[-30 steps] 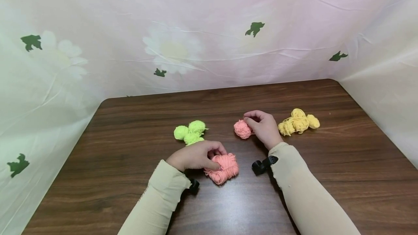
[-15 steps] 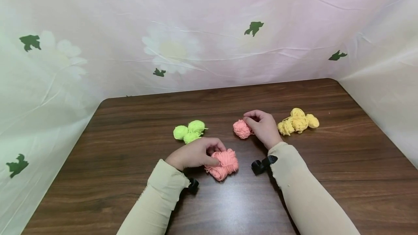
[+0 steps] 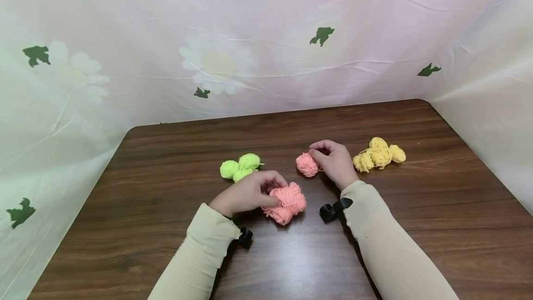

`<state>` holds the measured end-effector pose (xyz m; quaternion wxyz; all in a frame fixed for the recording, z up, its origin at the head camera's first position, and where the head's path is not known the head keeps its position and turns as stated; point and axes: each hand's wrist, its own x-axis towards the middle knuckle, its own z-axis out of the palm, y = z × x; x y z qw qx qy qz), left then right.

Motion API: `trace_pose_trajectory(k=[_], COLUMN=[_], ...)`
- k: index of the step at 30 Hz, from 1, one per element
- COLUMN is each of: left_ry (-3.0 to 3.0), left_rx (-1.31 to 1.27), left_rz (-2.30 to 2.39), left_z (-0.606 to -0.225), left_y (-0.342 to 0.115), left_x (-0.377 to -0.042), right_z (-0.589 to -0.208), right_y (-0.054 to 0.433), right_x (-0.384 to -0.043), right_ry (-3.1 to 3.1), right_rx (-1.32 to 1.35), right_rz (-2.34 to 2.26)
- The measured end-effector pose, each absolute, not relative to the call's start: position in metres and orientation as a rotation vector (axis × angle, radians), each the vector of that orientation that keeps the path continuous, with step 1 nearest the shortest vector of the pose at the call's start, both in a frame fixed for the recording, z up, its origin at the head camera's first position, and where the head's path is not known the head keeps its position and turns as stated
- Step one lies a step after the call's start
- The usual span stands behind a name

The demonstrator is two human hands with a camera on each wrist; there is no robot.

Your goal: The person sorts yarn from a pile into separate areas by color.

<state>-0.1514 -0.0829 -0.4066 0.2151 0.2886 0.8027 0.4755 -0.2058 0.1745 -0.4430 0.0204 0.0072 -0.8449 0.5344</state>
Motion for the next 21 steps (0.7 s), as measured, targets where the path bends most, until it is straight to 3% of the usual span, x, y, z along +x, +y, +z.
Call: trace_pose_trajectory(k=[21], left_ry=[2.198], left_rx=[0.683], left_rz=[1.822], left_z=[-0.419], left_y=[-0.066], left_x=[-0.150], right_z=[-0.441], right_y=[0.173], right_x=[-0.204], right_ry=[-2.589], right_rx=[0.027], right_rz=[1.699])
